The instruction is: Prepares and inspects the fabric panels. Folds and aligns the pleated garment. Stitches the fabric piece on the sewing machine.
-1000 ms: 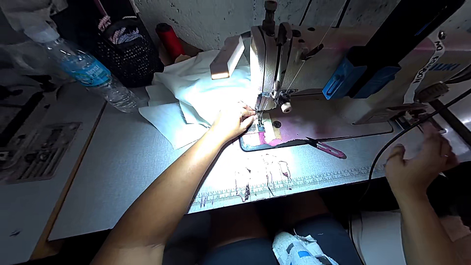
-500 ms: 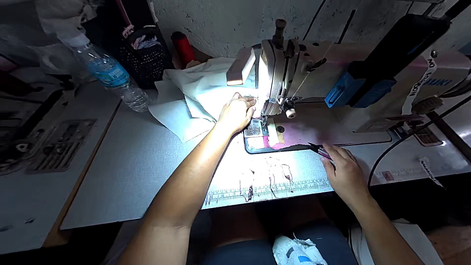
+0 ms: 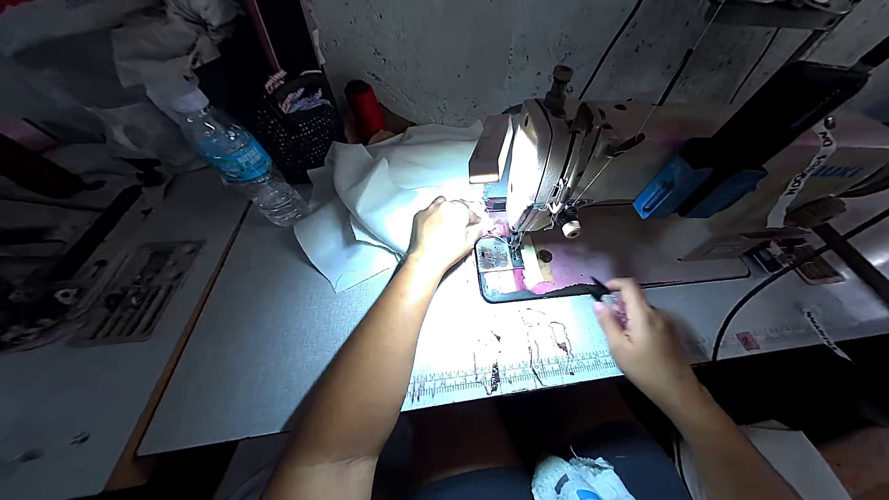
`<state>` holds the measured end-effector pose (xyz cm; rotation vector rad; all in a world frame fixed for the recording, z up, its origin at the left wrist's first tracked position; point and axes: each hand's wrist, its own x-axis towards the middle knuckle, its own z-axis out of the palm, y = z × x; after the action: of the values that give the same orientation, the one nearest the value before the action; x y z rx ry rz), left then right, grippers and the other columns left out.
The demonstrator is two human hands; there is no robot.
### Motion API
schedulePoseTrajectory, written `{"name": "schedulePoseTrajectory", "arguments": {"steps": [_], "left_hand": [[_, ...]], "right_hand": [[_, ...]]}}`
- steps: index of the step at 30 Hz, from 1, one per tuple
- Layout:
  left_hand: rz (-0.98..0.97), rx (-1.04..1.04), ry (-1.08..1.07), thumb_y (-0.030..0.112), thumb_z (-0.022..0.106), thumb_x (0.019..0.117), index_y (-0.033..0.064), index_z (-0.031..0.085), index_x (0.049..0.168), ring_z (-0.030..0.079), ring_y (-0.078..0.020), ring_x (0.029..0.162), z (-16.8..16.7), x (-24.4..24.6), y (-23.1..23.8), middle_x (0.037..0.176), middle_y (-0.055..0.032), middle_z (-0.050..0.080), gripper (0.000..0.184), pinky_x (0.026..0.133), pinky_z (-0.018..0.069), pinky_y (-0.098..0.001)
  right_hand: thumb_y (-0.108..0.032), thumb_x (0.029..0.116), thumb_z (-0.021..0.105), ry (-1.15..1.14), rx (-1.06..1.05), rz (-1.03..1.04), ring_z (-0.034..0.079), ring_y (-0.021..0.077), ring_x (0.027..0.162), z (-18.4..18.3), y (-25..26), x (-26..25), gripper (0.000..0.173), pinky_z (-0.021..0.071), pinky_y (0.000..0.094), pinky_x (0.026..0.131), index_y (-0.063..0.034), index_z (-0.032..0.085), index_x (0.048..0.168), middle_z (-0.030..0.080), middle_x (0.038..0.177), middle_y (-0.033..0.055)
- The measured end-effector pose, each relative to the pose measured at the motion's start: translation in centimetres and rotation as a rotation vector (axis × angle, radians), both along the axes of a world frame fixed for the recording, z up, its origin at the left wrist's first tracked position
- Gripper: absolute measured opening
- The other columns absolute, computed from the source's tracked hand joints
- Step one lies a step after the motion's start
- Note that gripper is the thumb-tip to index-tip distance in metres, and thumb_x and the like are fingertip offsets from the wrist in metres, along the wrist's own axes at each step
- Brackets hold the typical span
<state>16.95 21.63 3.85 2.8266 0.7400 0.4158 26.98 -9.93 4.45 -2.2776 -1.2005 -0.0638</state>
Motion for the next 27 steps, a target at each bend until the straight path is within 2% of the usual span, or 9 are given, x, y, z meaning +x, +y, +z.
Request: {"name": "schedulePoseTrajectory", "arguments": {"steps": [2,7,11,13,16,19,21,24,27], "left_hand": [[-0.04,0.056,-0.027,0.032,0.063,0.1004,0.0147,0.079,0.093,0.066,-0.0307,0.113,0.2,-0.1,-0.1,0.107,-0.0066,0.075,0.025,0.088,0.0525,-0.0552],[-0.088,0.132,-0.02,0.023,0.066,0.0972,0.0078,0.075,0.085,0.066,-0.0353,0.104,1.9,-0.6,-1.0,0.093,-0.0133,0.072,0.022,0.083,0.0506,-0.055],[-0.069,0.107,0.053,0.021,0.066,0.0955,0.0062,0.074,0.086,0.068,-0.0376,0.101,3.0,-1.1,-1.7,0.095,-0.0166,0.071,0.019,0.084,0.0509,-0.0583],[-0.074,0.066,0.083,0.021,0.067,0.0956,0.0056,0.072,0.084,0.067,-0.0373,0.1,3.4,-1.4,-1.7,0.094,-0.0163,0.07,0.02,0.085,0.0498,-0.0586],[-0.1,-0.011,0.067,0.023,0.07,0.0936,0.0059,0.068,0.075,0.067,-0.0353,0.092,3.4,-2.0,-0.8,0.086,-0.0145,0.068,0.025,0.081,0.0503,-0.0593],[-0.177,-0.141,-0.095,0.02,0.074,0.0926,-0.0006,0.07,0.079,0.067,-0.03,0.085,4.2,-3.5,0.6,0.084,-0.0158,0.068,0.025,0.085,0.0522,-0.0538],[-0.16,-0.26,-0.289,0.012,0.068,0.0955,-0.0016,0.069,0.082,0.063,-0.0191,0.071,5.7,-5.2,1.1,0.075,-0.0108,0.065,0.019,0.071,0.0535,-0.0421],[-0.009,-0.445,-0.569,0.013,0.055,0.1024,0.0073,0.064,0.081,0.047,-0.0015,0.055,7.9,-8.7,-0.1,0.062,0.0052,0.053,0.024,0.055,0.04,-0.0224],[0.108,-0.445,-0.754,0.013,0.056,0.1014,0.0116,0.066,0.082,0.049,0.0029,0.059,10.3,-11.8,-1.9,0.065,0.0109,0.054,0.022,0.058,0.0418,-0.018]], "right_hand": [[-0.018,0.1012,0.057,0.017,-0.09,0.024,0.073,0.0323,0.087,0.5,2.4,-1.7,0.039,0.0587,0.0539,0.077,-0.0099,0.061,0.139,0.072,0.11,0.0167],[-0.027,0.1072,0.048,-0.003,-0.385,0.015,0.07,0.0357,0.092,2.6,10.3,-5.0,0.044,0.0554,0.0524,0.074,-0.0248,0.054,0.151,0.067,0.123,0.0171],[-0.013,0.1021,0.05,-0.028,-0.595,-0.012,0.069,0.037,0.094,3.5,15.5,-5.8,0.057,0.0561,0.0485,0.071,-0.0106,0.039,0.158,0.064,0.123,0.0227],[-0.011,0.1004,0.054,-0.014,-0.603,-0.009,0.069,0.0369,0.099,3.3,16.5,-5.8,0.05,0.0557,0.0492,0.074,-0.0043,0.048,0.15,0.067,0.117,0.0217],[-0.013,0.0979,0.058,-0.026,-0.516,0.016,0.069,0.0359,0.1,2.8,15.5,-5.6,0.037,0.0553,0.0517,0.074,-0.009,0.062,0.134,0.07,0.11,0.0173],[-0.023,0.1058,0.049,0.036,-0.467,-0.011,0.069,0.0377,0.103,2.7,11.8,-4.8,0.045,0.0545,0.0563,0.079,-0.0208,0.054,0.15,0.069,0.123,0.0162],[-0.027,0.1073,0.049,0.05,-0.359,-0.091,0.071,0.0422,0.097,2.3,8.4,-3.5,0.04,0.0544,0.0601,0.078,-0.0155,0.057,0.145,0.071,0.116,0.02],[-0.016,0.102,0.058,-0.075,-0.135,-0.153,0.07,0.0497,0.089,-0.1,4.3,0.2,0.031,0.0545,0.0654,0.074,-0.0012,0.065,0.128,0.068,0.11,0.0298],[-0.013,0.1006,0.06,-0.169,-0.008,-0.092,0.06,0.0522,0.115,-2.3,2.5,3.1,0.027,0.0492,0.0674,0.094,0.0001,0.071,0.121,0.062,0.122,0.0311]]}}
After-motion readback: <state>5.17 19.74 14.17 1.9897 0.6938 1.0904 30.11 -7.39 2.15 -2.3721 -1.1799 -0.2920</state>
